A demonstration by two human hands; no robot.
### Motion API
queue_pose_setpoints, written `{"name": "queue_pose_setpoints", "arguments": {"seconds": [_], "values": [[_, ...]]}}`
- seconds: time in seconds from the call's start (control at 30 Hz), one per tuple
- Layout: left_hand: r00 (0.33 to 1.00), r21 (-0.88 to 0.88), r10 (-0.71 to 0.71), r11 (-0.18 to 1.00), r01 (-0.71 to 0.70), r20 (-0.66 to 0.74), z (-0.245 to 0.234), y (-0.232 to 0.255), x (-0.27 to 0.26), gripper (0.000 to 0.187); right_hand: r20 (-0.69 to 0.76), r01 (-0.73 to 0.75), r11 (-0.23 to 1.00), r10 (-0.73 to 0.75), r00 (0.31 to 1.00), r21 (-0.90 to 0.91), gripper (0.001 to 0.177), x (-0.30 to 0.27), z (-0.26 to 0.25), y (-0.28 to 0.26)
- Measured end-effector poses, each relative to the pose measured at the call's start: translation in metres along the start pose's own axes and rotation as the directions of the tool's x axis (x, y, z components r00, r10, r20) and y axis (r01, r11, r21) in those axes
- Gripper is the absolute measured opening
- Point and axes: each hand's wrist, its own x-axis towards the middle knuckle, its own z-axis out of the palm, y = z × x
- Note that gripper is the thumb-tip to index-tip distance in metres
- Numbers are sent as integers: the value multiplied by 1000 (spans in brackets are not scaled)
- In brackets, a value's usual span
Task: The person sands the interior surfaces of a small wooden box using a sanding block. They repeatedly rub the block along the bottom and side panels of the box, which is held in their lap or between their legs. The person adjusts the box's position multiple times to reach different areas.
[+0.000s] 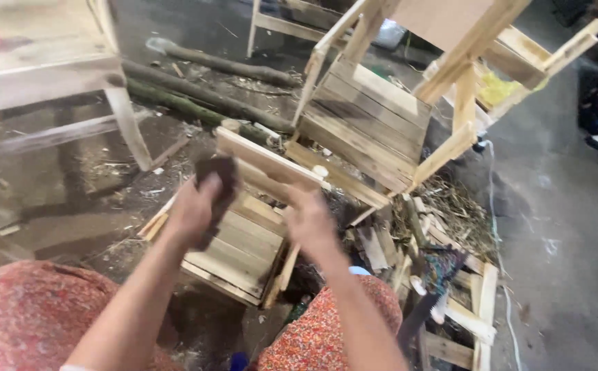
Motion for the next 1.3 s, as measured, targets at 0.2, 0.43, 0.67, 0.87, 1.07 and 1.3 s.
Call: {"name": "queue_pose_setpoints", "arguments": {"seconds": [0.2, 0.43, 0.67, 0.87, 1.07, 1.3], "values": [[885, 420, 278, 901, -106, -373, -43, -16, 116, 55, -428, 250, 956, -163, 889, 156, 58, 134, -35, 77], [956, 323, 250, 927, -191, -153, 12, -19, 151, 45, -322, 242, 662, -2, 947, 709, 40, 186, -6, 71], [963, 276, 171, 955, -110, -210, 19, -22, 172, 50, -399, 278, 671, 28, 917, 687, 30, 193, -4, 63], [954, 241, 213, 957, -161, -209, 17, -74, 196, 55, -427, 348, 634, -31, 904, 691, 28, 182, -9, 59], [914, 290, 322, 925, -247, -249, 27, -57, 158, 50, -465, 408, 657, -97, 880, 634, 29, 180, -12, 64], [918, 142, -12, 987, 74, -396, 16, -39, 131, 61, -439, 441, 632, -174, 882, 637, 29, 191, -14, 40]]}}
